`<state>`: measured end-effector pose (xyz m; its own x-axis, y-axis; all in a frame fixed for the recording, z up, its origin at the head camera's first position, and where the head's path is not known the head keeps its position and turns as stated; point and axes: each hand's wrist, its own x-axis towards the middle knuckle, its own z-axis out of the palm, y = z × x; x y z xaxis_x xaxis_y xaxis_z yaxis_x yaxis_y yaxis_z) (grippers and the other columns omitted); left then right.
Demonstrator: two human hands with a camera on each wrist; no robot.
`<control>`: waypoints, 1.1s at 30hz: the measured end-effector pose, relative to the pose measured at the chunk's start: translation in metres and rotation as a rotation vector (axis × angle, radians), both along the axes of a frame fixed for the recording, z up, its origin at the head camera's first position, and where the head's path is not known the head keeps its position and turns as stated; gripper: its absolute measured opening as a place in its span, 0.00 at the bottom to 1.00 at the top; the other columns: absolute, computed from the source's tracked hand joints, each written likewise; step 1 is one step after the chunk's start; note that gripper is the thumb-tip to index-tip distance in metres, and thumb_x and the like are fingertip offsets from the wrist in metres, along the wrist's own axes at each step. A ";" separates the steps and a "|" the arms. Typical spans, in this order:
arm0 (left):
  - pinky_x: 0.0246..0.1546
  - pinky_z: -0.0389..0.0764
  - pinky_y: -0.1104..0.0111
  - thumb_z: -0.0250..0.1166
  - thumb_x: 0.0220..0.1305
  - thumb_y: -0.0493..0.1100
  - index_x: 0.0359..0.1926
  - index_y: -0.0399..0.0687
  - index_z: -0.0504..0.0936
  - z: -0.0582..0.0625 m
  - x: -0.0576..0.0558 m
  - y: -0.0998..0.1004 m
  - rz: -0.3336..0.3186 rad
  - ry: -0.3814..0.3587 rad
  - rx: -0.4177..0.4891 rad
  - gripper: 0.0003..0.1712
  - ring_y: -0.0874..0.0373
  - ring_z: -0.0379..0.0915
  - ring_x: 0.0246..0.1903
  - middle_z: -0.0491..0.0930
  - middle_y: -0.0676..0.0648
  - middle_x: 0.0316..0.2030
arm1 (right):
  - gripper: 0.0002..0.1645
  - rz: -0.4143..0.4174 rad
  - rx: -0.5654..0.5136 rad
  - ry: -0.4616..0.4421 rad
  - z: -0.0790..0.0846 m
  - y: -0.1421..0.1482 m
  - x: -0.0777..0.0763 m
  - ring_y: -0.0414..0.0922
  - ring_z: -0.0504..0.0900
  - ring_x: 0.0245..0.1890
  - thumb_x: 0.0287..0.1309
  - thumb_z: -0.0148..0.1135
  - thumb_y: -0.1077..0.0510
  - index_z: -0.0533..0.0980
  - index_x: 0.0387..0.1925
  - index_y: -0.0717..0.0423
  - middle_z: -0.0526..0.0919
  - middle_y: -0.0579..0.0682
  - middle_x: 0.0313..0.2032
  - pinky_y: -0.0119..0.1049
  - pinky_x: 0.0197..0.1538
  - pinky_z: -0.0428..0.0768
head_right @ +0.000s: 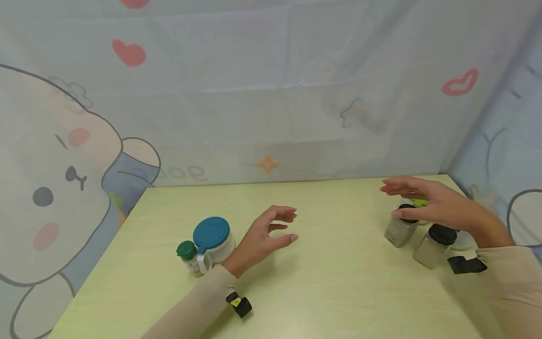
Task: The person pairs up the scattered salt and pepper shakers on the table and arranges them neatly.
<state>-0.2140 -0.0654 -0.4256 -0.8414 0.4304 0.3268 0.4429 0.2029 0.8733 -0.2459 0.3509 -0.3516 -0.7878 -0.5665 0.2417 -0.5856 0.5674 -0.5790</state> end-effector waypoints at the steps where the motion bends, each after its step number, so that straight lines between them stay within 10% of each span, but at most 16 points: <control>1: 0.62 0.78 0.54 0.73 0.64 0.46 0.65 0.64 0.74 0.000 0.000 0.002 -0.003 -0.001 0.001 0.30 0.57 0.73 0.60 0.76 0.49 0.60 | 0.42 0.000 0.000 0.006 0.000 0.002 0.000 0.28 0.76 0.60 0.60 0.71 0.66 0.67 0.72 0.44 0.79 0.46 0.63 0.15 0.56 0.71; 33: 0.58 0.80 0.64 0.73 0.64 0.45 0.65 0.60 0.75 -0.013 -0.006 0.051 -0.091 0.028 0.006 0.29 0.54 0.76 0.58 0.78 0.49 0.58 | 0.43 -0.049 -0.031 0.034 -0.011 0.037 -0.003 0.28 0.78 0.57 0.56 0.71 0.71 0.67 0.72 0.54 0.81 0.43 0.60 0.15 0.53 0.73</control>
